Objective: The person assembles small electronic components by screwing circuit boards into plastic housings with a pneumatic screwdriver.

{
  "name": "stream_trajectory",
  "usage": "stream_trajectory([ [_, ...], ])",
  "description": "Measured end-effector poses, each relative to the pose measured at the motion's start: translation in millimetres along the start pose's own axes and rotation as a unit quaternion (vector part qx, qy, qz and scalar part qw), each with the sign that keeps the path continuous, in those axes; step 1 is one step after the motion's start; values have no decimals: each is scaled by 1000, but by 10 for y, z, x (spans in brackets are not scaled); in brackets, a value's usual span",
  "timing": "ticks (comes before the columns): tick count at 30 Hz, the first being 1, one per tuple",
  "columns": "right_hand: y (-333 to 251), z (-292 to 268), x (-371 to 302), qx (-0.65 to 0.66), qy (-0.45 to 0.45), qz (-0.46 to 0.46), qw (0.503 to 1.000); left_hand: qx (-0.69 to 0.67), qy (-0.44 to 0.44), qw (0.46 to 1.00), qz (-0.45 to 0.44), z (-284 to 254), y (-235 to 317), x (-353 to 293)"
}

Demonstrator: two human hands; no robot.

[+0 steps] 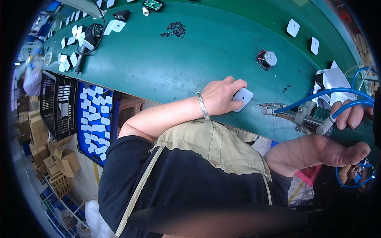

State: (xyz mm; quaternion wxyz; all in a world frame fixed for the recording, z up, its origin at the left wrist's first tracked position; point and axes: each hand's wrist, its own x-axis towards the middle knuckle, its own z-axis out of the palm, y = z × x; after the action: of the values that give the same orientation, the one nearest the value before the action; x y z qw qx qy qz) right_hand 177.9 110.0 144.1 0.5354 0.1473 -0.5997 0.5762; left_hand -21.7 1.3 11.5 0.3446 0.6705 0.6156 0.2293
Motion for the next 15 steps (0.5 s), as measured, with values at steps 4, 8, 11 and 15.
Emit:
stream_trajectory([
  [4,23,187,75,-64,28,-7,998,-57,28,998,10,114,-65,16],
  [8,12,126,75,-38,7,3,999,-324,-54,944,-34,122,-48,40],
  [11,46,-4,55,-1,-51,-7,999,-446,-133,879,-106,97,-3,53],
  [15,22,-126,50,77,-85,36,993,-467,-132,869,-103,148,-9,60],
])
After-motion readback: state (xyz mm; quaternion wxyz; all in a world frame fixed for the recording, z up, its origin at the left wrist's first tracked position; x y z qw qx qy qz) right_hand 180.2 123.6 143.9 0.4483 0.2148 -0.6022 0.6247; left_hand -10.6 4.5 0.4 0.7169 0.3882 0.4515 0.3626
